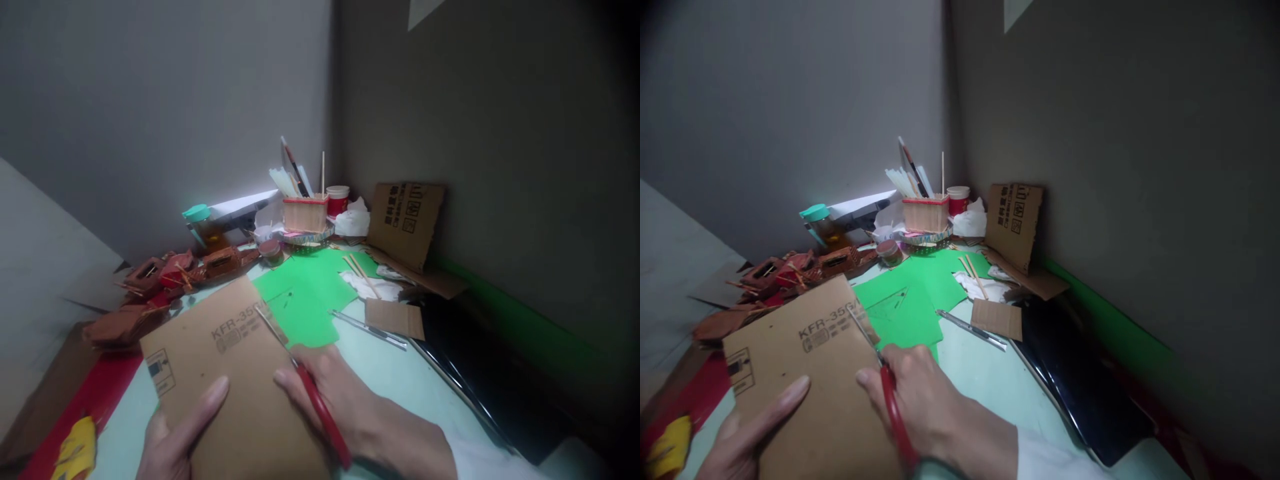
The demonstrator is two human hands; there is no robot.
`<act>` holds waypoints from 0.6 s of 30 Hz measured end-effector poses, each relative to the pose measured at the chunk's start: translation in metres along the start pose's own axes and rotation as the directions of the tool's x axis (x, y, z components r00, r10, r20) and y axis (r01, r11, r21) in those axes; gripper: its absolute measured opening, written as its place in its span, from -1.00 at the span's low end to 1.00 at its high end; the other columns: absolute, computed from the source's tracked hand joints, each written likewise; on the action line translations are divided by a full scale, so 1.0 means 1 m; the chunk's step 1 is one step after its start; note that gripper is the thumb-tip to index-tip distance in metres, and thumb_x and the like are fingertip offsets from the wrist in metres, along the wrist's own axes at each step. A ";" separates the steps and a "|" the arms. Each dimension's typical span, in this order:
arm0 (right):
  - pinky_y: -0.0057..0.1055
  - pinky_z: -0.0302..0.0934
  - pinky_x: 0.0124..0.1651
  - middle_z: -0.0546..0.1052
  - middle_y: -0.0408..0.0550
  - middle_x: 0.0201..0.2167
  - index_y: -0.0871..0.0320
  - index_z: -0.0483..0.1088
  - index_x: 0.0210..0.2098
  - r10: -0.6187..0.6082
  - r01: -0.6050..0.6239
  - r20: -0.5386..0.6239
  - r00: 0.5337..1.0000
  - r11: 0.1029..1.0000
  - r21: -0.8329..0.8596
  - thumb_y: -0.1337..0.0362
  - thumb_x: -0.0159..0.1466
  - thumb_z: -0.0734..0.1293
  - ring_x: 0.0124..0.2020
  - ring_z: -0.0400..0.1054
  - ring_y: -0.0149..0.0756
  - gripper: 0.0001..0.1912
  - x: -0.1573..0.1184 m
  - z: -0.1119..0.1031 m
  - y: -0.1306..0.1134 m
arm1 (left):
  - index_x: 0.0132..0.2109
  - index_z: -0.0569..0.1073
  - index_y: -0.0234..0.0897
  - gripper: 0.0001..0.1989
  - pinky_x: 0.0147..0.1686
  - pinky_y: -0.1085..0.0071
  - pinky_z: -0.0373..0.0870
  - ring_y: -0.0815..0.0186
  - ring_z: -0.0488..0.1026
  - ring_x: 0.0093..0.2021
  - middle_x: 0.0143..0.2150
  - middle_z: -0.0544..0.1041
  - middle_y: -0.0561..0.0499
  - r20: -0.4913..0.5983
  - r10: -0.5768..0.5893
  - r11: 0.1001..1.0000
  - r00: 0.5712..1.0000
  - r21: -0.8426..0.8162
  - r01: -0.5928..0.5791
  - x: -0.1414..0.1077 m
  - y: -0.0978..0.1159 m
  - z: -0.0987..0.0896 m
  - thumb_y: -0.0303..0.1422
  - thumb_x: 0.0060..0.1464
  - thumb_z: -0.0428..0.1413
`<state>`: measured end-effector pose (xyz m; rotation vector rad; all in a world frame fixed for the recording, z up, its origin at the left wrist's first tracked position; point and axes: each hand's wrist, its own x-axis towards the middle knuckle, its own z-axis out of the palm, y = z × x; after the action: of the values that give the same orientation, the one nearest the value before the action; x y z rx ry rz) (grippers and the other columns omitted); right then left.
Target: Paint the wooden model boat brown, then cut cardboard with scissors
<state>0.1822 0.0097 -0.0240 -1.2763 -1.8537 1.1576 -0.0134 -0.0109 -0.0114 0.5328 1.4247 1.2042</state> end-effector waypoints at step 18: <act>-0.50 -0.10 -0.55 0.27 -0.27 -0.59 0.14 0.27 -0.48 -0.132 0.178 0.298 0.945 0.975 -0.133 -0.07 0.36 0.29 -0.57 0.08 -0.49 -0.55 -0.024 -0.024 -0.014 | 0.00 0.59 -0.21 -0.51 -0.22 0.45 0.53 0.06 0.59 -0.02 0.02 0.66 -0.09 0.241 0.113 0.888 0.964 0.411 -0.207 -0.012 0.064 -0.060 -0.11 -0.06 0.36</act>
<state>0.2054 -0.0071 -0.0013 -1.0627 -2.2556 1.1788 -0.0845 -0.0187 0.0404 1.0766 1.4889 0.9195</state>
